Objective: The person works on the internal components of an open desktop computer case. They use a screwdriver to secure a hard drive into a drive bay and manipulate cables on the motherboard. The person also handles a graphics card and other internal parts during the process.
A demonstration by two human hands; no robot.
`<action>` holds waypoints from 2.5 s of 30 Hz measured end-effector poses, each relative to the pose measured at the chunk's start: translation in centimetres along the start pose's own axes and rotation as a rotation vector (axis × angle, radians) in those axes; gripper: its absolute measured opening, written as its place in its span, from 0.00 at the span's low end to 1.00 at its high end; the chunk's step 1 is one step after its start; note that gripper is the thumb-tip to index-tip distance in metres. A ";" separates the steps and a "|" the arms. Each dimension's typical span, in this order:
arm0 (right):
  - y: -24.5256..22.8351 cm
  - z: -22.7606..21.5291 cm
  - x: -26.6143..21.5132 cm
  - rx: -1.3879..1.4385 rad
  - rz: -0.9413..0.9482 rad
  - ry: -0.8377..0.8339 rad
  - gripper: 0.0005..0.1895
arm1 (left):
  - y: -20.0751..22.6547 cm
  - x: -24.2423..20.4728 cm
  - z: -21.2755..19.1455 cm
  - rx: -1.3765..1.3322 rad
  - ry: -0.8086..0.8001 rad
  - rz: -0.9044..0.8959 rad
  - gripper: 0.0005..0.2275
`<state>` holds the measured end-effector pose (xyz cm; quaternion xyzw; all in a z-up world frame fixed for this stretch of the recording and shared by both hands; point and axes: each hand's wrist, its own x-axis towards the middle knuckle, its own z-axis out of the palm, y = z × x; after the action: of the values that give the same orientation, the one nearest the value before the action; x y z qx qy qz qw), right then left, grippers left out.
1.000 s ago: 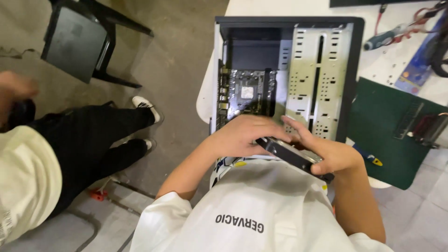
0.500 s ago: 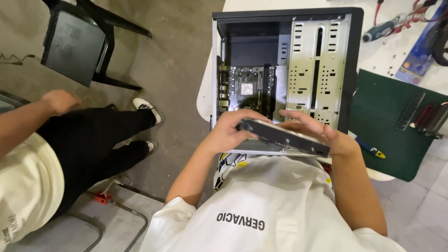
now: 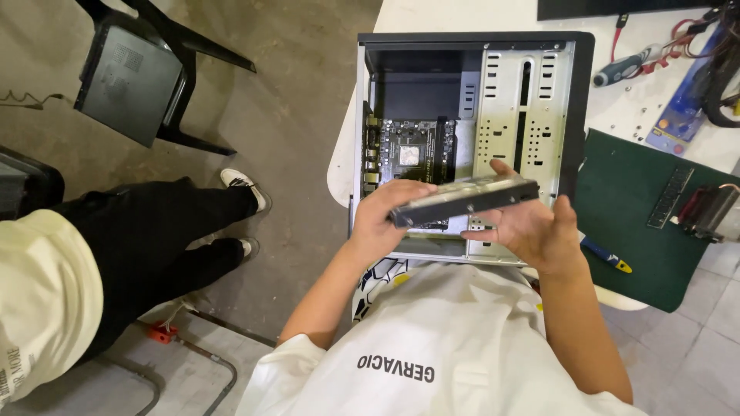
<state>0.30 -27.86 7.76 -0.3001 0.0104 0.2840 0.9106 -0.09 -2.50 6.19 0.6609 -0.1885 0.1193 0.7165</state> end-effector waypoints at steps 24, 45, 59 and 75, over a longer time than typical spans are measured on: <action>1.3 -1.2 0.1 -1.238 -0.363 0.036 0.28 | 3.2 -0.3 -3.7 0.212 -0.168 -0.377 0.14; 2.1 -0.9 1.7 -1.796 -0.386 -0.004 0.37 | -0.8 -4.5 -5.5 1.114 -0.712 -0.287 0.20; -4.7 -8.0 -9.4 -1.727 -0.224 0.629 0.34 | -2.2 -4.8 -2.0 0.994 -0.701 -0.426 0.25; 0.3 -10.2 -8.1 -1.448 -0.209 0.661 0.32 | -5.6 -3.1 -2.5 0.829 -0.781 -0.625 0.19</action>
<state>-5.08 -37.43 0.81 -0.8844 0.0647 0.0300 0.4613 -0.27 -0.32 -0.31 0.9011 -0.1723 -0.2811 0.2816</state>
